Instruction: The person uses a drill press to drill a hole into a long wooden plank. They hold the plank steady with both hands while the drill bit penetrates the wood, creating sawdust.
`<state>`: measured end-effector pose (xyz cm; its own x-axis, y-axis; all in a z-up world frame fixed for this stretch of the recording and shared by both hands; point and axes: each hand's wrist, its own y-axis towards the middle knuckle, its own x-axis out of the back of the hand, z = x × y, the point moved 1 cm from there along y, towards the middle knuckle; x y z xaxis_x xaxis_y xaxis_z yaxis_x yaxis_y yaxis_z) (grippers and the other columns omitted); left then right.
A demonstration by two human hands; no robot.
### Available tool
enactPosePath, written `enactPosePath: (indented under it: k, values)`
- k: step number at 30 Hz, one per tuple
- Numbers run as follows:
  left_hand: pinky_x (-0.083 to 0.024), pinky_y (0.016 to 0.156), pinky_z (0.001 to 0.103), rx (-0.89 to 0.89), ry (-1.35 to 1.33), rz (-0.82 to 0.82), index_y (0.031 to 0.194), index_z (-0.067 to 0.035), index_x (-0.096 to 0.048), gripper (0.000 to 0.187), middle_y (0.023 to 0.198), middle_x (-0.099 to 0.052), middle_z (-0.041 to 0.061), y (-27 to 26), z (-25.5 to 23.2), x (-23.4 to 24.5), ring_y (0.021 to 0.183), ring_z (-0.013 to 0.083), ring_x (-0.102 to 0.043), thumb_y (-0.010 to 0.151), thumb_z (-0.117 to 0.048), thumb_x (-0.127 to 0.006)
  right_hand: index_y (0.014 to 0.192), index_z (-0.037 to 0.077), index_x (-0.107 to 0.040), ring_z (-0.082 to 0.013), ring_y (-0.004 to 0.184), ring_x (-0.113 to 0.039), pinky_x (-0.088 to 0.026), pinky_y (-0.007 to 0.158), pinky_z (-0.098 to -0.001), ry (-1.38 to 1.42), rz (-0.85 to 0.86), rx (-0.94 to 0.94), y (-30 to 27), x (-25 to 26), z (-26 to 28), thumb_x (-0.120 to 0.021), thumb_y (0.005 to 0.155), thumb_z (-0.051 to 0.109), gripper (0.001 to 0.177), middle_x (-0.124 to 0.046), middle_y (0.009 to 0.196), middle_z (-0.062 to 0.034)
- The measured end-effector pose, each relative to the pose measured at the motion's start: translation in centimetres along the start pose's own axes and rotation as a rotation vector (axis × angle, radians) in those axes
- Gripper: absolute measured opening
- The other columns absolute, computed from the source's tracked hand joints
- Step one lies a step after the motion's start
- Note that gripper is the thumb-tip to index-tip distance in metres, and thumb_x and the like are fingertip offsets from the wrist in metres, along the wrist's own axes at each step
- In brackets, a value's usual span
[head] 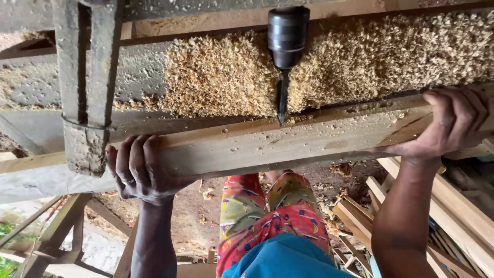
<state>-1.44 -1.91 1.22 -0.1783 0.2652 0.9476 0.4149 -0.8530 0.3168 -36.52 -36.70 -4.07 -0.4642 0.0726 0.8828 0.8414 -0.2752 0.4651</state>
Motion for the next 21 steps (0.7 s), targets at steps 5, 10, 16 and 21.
enactPosePath:
  k: [5, 10, 16, 21]
  values:
    - [-0.06, 0.089, 0.054, -0.017, 0.013, -0.021, 0.099, 0.0, -0.074, 0.073, 0.097, -0.073, 0.018, -0.1, 0.5, -0.6, 0.089, 0.0345, -0.074, 0.097, -0.059, -0.031, 0.091, -0.015, -0.073, -0.0412, 0.095, -0.066, -0.055, 0.085, -0.0519, 0.045, 0.02, -0.071, 2.1, 0.1, 1.3, -0.024, 0.087, 0.085, 0.111, -0.065, 0.101, -0.0275]
    - [-0.062, 0.086, 0.053, 0.003, -0.053, 0.075, 0.105, 0.007, -0.071, 0.091, 0.105, -0.072, 0.024, -0.4, 1.8, -0.5, 0.099, 0.045, -0.069, 0.095, -0.074, -0.03, 0.092, -0.014, -0.072, -0.0412, 0.095, -0.064, -0.052, 0.09, -0.0518, 0.03, 0.048, -0.116, 3.8, 0.0, 2.6, -0.021, 0.074, 0.1, 0.126, -0.062, 0.102, -0.0267]
    - [-0.07, 0.079, 0.057, -0.07, -0.157, 0.013, 0.115, 0.01, -0.069, 0.097, 0.106, -0.073, 0.03, -2.4, 3.6, -2.8, 0.091, 0.0438, -0.078, 0.087, -0.079, -0.044, 0.099, -0.017, -0.071, -0.0431, 0.099, -0.06, -0.05, 0.091, -0.0552, 0.102, 0.053, -0.153, 3.9, 0.3, 2.6, -0.032, 0.079, 0.091, 0.116, -0.06, 0.106, -0.0283]
    - [-0.06, 0.067, 0.039, -0.057, 0.009, -0.041, 0.108, 0.0, -0.074, 0.101, 0.106, -0.075, 0.016, -0.8, 2.2, -0.6, 0.095, 0.0343, -0.077, 0.088, -0.089, -0.03, 0.098, -0.015, -0.071, -0.0405, 0.099, -0.06, -0.05, 0.092, -0.0533, 0.039, 0.029, -0.119, 0.5, 0.4, 2.8, -0.029, 0.076, 0.096, 0.121, -0.06, 0.106, -0.0276]
